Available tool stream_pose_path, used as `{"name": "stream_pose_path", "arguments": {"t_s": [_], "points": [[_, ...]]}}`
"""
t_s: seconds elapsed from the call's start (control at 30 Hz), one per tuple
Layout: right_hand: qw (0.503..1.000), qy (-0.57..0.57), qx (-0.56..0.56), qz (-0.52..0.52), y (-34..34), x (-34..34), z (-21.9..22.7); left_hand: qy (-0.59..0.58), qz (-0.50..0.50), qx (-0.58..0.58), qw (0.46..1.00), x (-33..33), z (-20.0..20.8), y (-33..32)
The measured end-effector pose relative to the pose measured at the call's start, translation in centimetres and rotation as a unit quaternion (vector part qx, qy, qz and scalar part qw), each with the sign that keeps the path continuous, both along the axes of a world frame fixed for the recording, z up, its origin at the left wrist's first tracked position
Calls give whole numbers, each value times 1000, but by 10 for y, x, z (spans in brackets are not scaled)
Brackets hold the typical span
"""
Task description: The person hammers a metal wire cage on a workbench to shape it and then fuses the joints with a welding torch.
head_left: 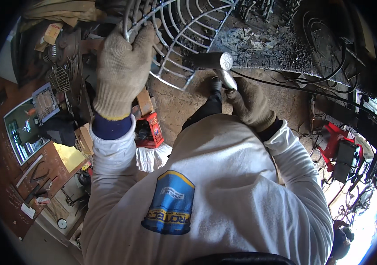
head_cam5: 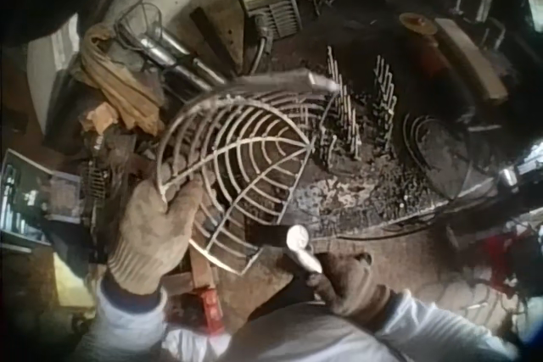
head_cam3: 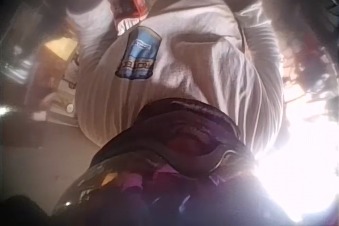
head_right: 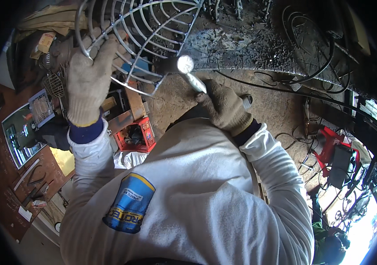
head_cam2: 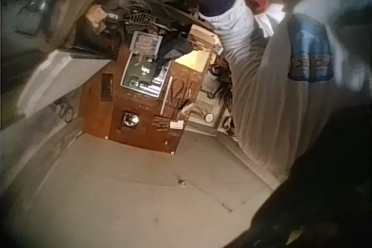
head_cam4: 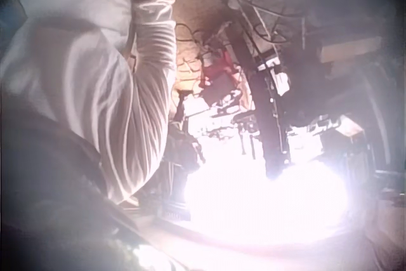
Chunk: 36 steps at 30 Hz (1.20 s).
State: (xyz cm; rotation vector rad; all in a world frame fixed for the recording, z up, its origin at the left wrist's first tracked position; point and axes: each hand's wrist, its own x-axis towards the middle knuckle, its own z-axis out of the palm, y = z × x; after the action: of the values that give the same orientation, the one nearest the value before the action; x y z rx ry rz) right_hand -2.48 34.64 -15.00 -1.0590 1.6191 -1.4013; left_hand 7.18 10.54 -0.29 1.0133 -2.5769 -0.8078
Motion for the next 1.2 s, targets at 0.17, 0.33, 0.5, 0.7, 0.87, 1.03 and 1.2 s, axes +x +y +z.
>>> {"name": "stream_pose_path", "arguments": {"t_s": [0.17, 0.33, 0.5, 0.7, 0.87, 1.03, 1.2], "points": [[998, -27, -30, -53, 6, 3, -5, -41, -7, -45, 998, 1, -2, -5], [996, -18, 6, -89, 14, -2, 9, -21, -2, -28, 999, 6, -10, -10], [989, 27, 72, -125, 24, -13, 26, 115, 21, 86, 989, 29, -16, -6], [959, 224, 91, -150, 32, -31, 24, 354, 50, 256, 898, 47, -6, -6], [875, 423, 163, -169, 27, -45, 44, 468, 33, 332, 818, 65, -7, -17], [831, 464, 259, -163, 22, -53, 53, 495, 43, 290, 818, 70, -1, -12], [818, 467, 287, -176, 16, -55, 59, 489, 22, 254, 834, 75, 7, -8]]}}
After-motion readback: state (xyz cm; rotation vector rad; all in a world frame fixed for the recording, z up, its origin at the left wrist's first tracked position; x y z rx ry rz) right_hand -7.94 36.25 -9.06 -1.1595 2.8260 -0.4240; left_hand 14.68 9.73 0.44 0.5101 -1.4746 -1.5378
